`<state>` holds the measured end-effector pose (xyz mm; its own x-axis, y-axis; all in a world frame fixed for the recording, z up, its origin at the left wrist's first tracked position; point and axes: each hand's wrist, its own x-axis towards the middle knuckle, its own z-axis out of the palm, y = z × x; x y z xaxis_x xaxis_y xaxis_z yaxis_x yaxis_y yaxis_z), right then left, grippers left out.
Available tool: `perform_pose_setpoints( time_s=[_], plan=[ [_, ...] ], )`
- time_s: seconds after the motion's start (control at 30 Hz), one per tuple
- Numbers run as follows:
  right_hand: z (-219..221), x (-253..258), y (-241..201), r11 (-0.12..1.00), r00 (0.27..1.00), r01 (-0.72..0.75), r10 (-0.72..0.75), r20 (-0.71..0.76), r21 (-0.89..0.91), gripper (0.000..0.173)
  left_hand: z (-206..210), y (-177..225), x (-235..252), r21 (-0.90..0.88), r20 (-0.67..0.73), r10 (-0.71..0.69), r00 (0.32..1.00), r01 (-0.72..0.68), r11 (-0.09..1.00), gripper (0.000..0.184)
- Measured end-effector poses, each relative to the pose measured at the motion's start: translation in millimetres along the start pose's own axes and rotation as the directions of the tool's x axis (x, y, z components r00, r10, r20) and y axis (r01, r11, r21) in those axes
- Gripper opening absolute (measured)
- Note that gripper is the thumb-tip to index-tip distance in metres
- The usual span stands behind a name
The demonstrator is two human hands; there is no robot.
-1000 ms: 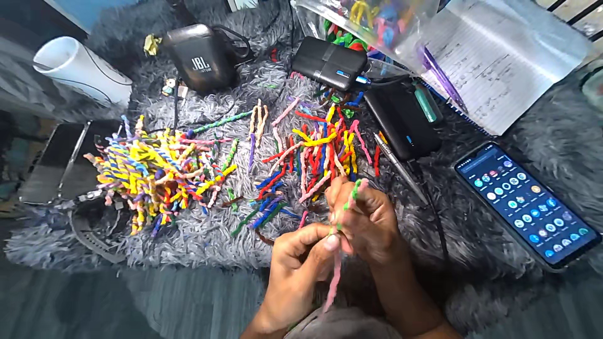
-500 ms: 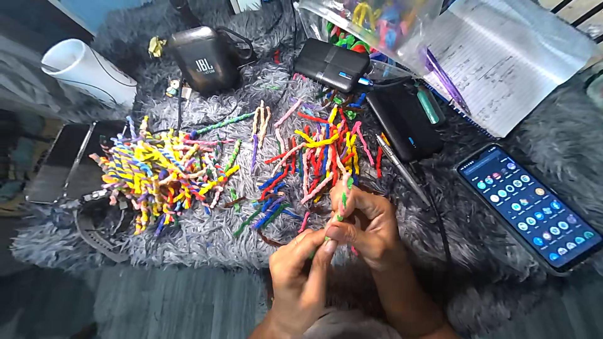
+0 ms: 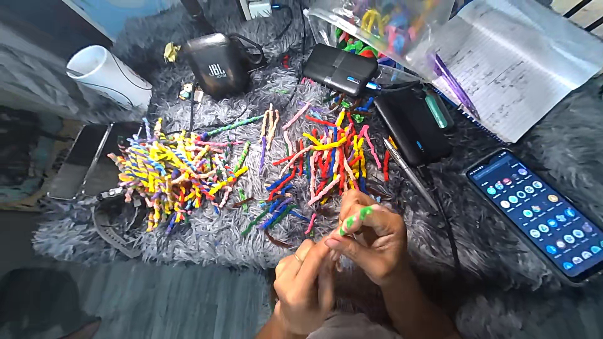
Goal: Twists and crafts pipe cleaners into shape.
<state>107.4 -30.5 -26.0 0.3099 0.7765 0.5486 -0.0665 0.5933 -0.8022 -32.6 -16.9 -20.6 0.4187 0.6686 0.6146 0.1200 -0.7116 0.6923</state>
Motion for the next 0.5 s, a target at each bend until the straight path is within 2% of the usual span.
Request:
perform_pose_setpoints(
  time_s=[0.03,0.07,0.1,0.13,0.17,0.2,0.23,0.27,0.3,0.33,0.37,0.4,0.43,0.47,0.5],
  plan=[
    [1,0,1,1.0,1.0,-0.011,0.011,-0.01,0.006,0.019,-1,-1,0,-0.023,0.004,-0.014,1.0,0.014,1.0,0.019],
    [1,0,1,0.999,1.0,-0.027,0.027,-0.002,0.041,0.019,-3,2,2,-0.162,0.037,-0.087,0.996,0.092,0.982,0.02],
    [-1,1,1,0.994,0.999,-0.042,0.04,0.021,0.097,0.019,-6,6,4,-0.382,0.124,-0.193,0.973,0.226,0.896,0.022],
    [-3,1,2,0.986,0.997,-0.056,0.048,0.055,0.158,0.019,-9,10,7,-0.606,0.258,-0.283,0.924,0.383,0.697,0.025],
    [-4,2,2,0.974,0.994,-0.074,0.054,0.095,0.213,0.02,-13,12,10,-0.748,0.416,-0.321,0.851,0.521,0.411,0.025],
    [-5,2,2,0.96,0.989,-0.092,0.057,0.135,0.266,0.021,-15,11,13,-0.791,0.553,-0.301,0.777,0.603,0.103,0.021],
    [-6,3,2,0.944,0.983,-0.106,0.052,0.177,0.311,0.024,-16,8,15,-0.764,0.644,-0.249,0.723,0.623,-0.167,0.018],
    [-7,3,3,0.931,0.977,-0.117,0.045,0.209,0.345,0.022,-15,5,15,-0.713,0.691,-0.197,0.696,0.609,-0.347,0.016],
    [-7,3,2,0.924,0.975,-0.124,0.046,0.217,0.362,0.018,-14,4,15,-0.677,0.711,-0.169,0.682,0.6,-0.426,0.014],
    [-7,3,2,0.923,0.977,-0.129,0.055,0.206,0.363,0.015,-13,3,15,-0.676,0.713,-0.169,0.68,0.604,-0.423,0.013],
    [-7,2,2,0.929,0.981,-0.129,0.068,0.184,0.348,0.013,-12,4,14,-0.706,0.697,-0.195,0.69,0.612,-0.357,0.013],
    [-8,1,2,0.939,0.985,-0.129,0.084,0.152,0.32,0.012,-10,5,13,-0.755,0.656,-0.243,0.714,0.62,-0.214,0.016],
    [-7,1,2,0.95,0.989,-0.124,0.094,0.116,0.287,0.012,-9,7,12,-0.791,0.579,-0.3,0.758,0.612,0.019,0.018],
    [-6,1,3,0.96,0.992,-0.115,0.098,0.081,0.255,0.012,-7,8,10,-0.772,0.462,-0.335,0.821,0.558,0.303,0.021],
    [-4,1,3,0.97,0.994,-0.106,0.098,0.044,0.218,0.013,-4,8,7,-0.666,0.317,-0.318,0.893,0.449,0.596,0.023]
  ],
)
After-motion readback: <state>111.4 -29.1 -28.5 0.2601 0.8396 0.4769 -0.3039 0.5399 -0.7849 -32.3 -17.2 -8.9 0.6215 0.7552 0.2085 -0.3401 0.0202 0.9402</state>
